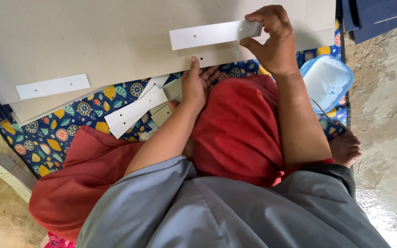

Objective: The person applies glue to small white paper strips and attaches them to the edges of a larger white board. They then fold a dark blue paper cover over the board, aligning the edges and pressing the cover to adhere it. The person repeats the gluing and attaching process for additional white strips along the board's edge.

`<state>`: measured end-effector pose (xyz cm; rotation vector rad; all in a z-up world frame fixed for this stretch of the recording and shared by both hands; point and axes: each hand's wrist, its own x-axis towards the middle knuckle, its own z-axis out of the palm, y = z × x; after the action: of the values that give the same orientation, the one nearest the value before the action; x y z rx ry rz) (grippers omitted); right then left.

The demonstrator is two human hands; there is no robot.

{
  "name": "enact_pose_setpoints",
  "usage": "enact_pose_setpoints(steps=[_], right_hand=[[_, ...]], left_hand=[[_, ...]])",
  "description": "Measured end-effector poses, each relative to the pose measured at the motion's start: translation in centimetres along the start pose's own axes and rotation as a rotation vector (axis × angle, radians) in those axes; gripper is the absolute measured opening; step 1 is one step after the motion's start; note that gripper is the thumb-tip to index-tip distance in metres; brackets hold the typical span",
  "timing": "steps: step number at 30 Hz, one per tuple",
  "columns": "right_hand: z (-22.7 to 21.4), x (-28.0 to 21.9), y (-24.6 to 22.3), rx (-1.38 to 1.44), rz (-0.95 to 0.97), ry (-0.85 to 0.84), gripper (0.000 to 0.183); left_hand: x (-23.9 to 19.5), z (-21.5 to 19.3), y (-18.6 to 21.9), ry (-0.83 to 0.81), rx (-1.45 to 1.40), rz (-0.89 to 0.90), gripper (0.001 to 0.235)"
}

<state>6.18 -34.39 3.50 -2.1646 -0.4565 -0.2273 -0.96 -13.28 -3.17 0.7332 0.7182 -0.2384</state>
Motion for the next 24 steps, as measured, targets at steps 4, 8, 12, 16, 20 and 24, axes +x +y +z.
enact_pose_setpoints(steps=[4,8,12,16,20,24], right_hand=[[-0.05,-0.14,0.35,0.007,-0.018,0.005,0.058],[-0.20,-0.18,0.18,0.059,0.012,-0.018,0.056],[-0.21,-0.15,0.15,0.084,0.019,-0.023,0.055],[-0.34,-0.47,0.58,0.051,0.012,-0.022,0.055],[-0.64,-0.53,0.32,0.029,0.023,-0.026,0.054],[-0.73,-0.52,0.18,0.018,0.018,-0.030,0.054]], left_hand=[[0.71,-0.92,-0.57,-0.019,-0.033,-0.002,0.060],[0.68,-0.99,-0.53,-0.047,-0.016,0.016,0.057],[0.31,-0.82,-0.22,-0.066,0.013,0.038,0.057],[0.46,-0.83,-0.29,-0.027,-0.022,0.025,0.055],[0.34,-0.80,-0.20,-0.014,-0.016,0.031,0.053],[0.74,-1.22,-0.55,-0.034,-0.027,0.034,0.051]])
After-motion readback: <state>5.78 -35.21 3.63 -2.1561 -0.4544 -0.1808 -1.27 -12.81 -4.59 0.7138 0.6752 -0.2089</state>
